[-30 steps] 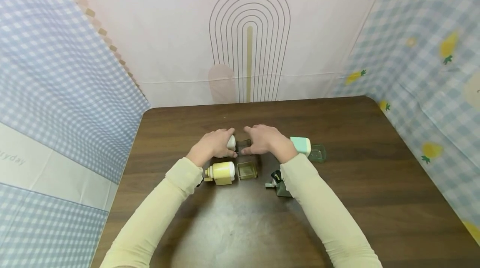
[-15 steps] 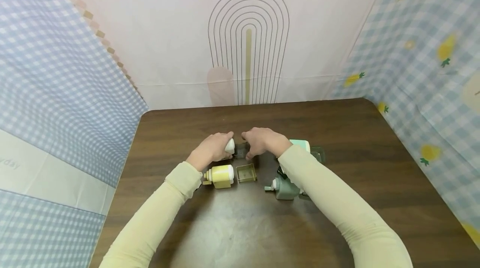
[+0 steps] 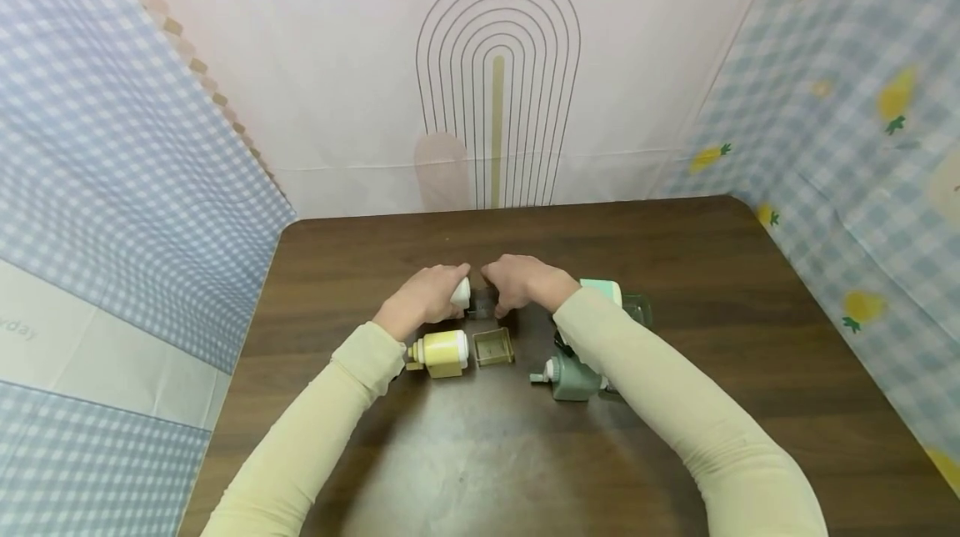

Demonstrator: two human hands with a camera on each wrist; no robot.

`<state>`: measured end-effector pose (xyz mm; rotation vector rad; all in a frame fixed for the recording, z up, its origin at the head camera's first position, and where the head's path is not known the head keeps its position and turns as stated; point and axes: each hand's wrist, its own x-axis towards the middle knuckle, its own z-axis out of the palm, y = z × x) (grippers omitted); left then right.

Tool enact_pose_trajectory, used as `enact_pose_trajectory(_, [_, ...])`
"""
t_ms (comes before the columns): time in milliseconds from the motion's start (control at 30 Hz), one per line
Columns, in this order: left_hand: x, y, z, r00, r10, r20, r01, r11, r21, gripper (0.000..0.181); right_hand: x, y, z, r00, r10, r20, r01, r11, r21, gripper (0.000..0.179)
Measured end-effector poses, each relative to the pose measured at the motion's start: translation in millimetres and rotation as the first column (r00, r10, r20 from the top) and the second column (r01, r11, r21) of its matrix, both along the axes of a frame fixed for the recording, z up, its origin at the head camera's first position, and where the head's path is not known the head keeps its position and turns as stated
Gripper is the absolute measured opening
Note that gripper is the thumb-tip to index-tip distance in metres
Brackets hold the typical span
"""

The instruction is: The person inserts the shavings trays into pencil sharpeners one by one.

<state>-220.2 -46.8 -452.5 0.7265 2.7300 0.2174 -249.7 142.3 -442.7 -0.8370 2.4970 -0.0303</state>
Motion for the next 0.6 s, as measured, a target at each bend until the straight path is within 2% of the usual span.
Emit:
enact_pose_trajectory(100, [-0.9, -0.6, 0.2, 1.0, 0.001, 0.009, -0.001, 1.0, -0.002, 0.061, -1.3, -0.7, 0.3, 1.0, 0.006, -0.002, -0.006, 1.0, -0.003, 0.049])
enact_pose_trajectory(600, [-0.9, -2.3, 0.7, 0.999, 0.001, 0.033, -0.001, 1.0, -0.004, 0.066, -1.8, -4.9, 1.6, 1.0, 0.025, 0.007, -0.025, 0.999, -0.024, 0.041])
